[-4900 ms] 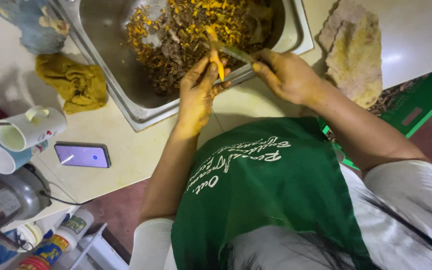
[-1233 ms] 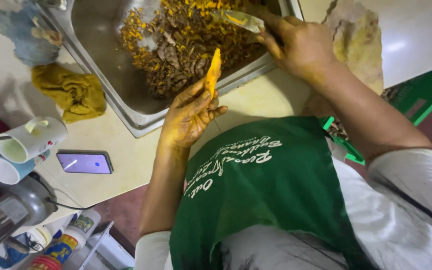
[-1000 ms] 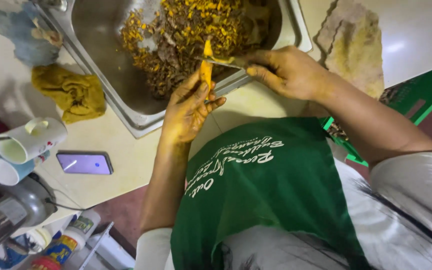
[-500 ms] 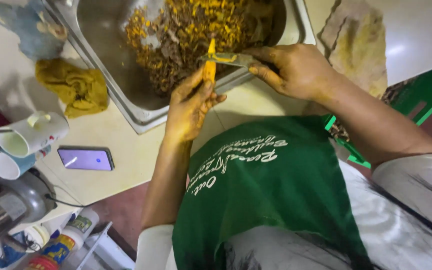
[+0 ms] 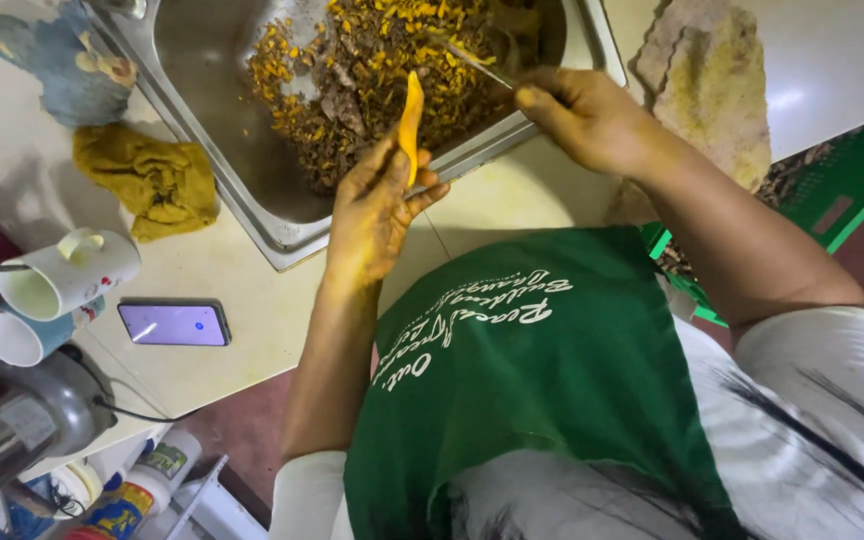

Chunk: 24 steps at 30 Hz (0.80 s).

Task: Peeling or scraping the skin off turmeric roots using a small knife over a sink

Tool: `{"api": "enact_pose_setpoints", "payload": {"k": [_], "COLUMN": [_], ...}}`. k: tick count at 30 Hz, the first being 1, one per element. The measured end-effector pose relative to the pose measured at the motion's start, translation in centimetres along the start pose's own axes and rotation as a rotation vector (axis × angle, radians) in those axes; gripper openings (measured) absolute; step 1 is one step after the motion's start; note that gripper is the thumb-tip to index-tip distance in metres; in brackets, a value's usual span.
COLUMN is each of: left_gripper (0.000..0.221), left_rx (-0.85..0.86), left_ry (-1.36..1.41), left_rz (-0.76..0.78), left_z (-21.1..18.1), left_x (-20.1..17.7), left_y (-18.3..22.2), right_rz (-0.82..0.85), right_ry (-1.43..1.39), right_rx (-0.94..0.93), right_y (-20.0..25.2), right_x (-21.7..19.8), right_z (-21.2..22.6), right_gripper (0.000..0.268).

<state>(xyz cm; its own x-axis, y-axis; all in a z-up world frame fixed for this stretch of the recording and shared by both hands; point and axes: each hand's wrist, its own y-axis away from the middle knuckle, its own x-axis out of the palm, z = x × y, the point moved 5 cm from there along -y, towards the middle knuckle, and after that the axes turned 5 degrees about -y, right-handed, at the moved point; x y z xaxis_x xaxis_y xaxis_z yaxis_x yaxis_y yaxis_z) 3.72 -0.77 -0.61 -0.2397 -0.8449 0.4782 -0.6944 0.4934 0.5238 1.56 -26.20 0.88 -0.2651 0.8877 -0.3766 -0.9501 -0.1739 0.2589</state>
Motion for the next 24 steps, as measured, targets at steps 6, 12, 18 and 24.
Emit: {"api": "enact_pose_setpoints", "payload": {"k": [6, 12, 18, 24], "left_gripper": [0.052, 0.040, 0.045, 0.036], "left_rx": [0.026, 0.118, 0.153, 0.179], "left_ry": [-0.065, -0.145, -0.154, 0.100], "left_rz": [-0.110, -0.181, -0.137, -0.068], "left_z": [0.9, 1.1, -0.3, 1.9], "left_x": [-0.3, -0.6, -0.4, -1.1], "left_y": [-0.9, -0.1, 0.4, -0.5], "right_rz": [0.097, -0.047, -0.107, -0.230], "right_ry": [0.158, 0.209, 0.036, 0.279], "right_rx": [0.407, -0.055, 0.215, -0.206], "right_y": [-0.5, 1.7, 2.3, 4.7], "right_x": [1.6, 3.0, 2.7, 5.7], "right_z": [-0.2, 2.9, 2.8, 5.6], "right_gripper": [0.052, 0.045, 0.058, 0.043]}}
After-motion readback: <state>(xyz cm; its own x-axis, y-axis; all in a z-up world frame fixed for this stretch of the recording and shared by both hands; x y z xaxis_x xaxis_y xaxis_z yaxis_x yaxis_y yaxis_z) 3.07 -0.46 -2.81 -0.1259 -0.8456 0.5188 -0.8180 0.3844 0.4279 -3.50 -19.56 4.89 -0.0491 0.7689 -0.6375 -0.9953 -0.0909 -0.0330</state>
